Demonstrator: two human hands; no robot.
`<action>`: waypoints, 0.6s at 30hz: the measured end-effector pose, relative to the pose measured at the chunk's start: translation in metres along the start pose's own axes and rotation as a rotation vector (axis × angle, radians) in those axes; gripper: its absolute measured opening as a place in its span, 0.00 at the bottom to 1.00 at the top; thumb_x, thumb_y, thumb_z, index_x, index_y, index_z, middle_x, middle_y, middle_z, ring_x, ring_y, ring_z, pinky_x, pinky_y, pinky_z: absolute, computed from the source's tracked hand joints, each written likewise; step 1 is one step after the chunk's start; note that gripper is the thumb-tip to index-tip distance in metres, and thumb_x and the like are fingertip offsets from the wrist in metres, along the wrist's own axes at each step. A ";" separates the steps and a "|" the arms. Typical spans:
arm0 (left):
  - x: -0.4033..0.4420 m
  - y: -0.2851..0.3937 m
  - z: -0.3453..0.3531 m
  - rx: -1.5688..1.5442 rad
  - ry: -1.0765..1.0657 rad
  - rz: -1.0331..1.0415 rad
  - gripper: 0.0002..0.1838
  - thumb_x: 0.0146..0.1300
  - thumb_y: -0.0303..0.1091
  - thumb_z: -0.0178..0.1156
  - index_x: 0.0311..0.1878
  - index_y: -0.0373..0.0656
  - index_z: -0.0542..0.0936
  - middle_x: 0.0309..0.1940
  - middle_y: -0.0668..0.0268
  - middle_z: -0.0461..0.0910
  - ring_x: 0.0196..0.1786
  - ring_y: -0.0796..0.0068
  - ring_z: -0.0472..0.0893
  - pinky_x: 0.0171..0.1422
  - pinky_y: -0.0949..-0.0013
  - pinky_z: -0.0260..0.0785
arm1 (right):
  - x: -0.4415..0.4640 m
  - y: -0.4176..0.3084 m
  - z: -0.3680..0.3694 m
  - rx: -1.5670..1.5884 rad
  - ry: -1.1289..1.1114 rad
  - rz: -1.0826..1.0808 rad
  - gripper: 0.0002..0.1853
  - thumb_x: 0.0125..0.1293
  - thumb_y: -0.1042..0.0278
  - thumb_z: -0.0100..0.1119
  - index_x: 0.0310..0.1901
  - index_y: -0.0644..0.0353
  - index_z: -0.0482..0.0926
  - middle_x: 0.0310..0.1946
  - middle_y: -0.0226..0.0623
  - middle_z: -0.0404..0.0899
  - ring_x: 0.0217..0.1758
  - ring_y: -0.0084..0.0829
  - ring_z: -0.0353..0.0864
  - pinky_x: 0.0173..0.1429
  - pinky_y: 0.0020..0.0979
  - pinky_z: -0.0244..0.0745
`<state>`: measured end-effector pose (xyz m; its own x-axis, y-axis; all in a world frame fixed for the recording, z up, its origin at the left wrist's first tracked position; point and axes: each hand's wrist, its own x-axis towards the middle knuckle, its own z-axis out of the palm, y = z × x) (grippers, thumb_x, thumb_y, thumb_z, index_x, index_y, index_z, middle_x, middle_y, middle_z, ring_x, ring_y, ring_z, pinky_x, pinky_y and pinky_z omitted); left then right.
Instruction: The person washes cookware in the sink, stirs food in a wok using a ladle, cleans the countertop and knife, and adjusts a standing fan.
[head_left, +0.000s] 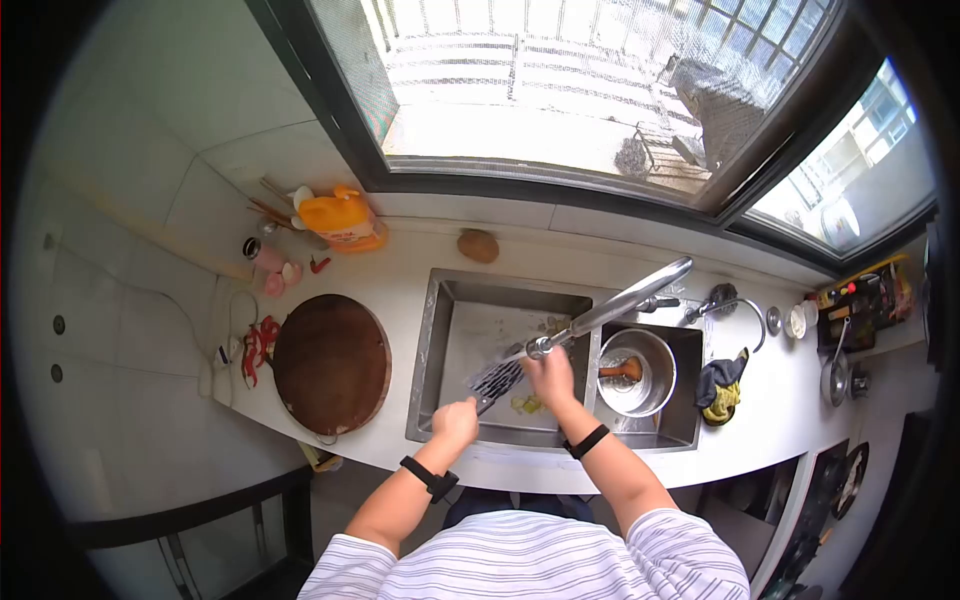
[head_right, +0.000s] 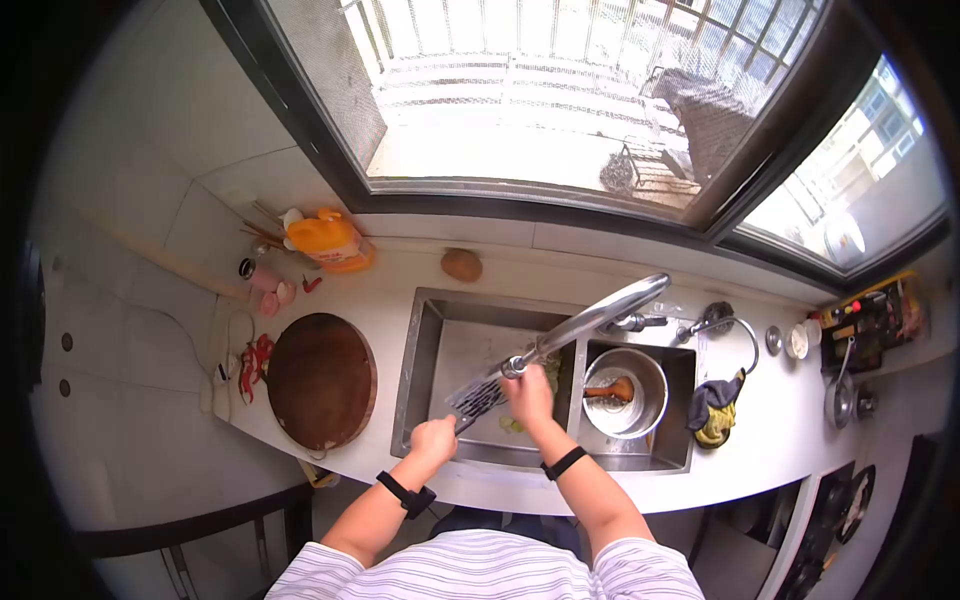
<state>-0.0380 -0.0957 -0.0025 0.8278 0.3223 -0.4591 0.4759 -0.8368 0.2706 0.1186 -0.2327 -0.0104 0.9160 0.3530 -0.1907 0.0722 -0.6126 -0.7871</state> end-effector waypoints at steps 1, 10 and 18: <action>0.005 -0.003 0.005 0.074 0.039 0.036 0.07 0.53 0.30 0.56 0.35 0.43 0.75 0.27 0.55 0.81 0.31 0.55 0.83 0.34 0.54 0.74 | -0.007 -0.009 0.002 0.084 -0.142 -0.042 0.09 0.58 0.68 0.56 0.39 0.59 0.74 0.36 0.45 0.76 0.42 0.46 0.76 0.45 0.42 0.70; -0.013 -0.019 -0.013 0.120 0.136 0.047 0.04 0.51 0.29 0.55 0.32 0.45 0.74 0.25 0.59 0.81 0.31 0.57 0.82 0.32 0.56 0.73 | -0.001 -0.002 0.023 -0.571 -0.306 -0.553 0.19 0.61 0.59 0.54 0.56 0.40 0.74 0.44 0.34 0.77 0.47 0.38 0.75 0.50 0.46 0.62; -0.037 -0.035 -0.003 -0.273 0.206 0.000 0.12 0.55 0.38 0.64 0.35 0.43 0.74 0.25 0.56 0.79 0.29 0.58 0.81 0.30 0.58 0.71 | 0.038 0.032 0.013 -0.648 -0.022 -0.268 0.14 0.61 0.63 0.55 0.45 0.59 0.79 0.47 0.38 0.78 0.51 0.38 0.75 0.51 0.44 0.69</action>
<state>-0.0849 -0.0767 0.0078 0.8572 0.4282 -0.2863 0.5149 -0.6967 0.4995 0.1508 -0.2300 -0.0504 0.8260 0.5609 -0.0565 0.5213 -0.7981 -0.3019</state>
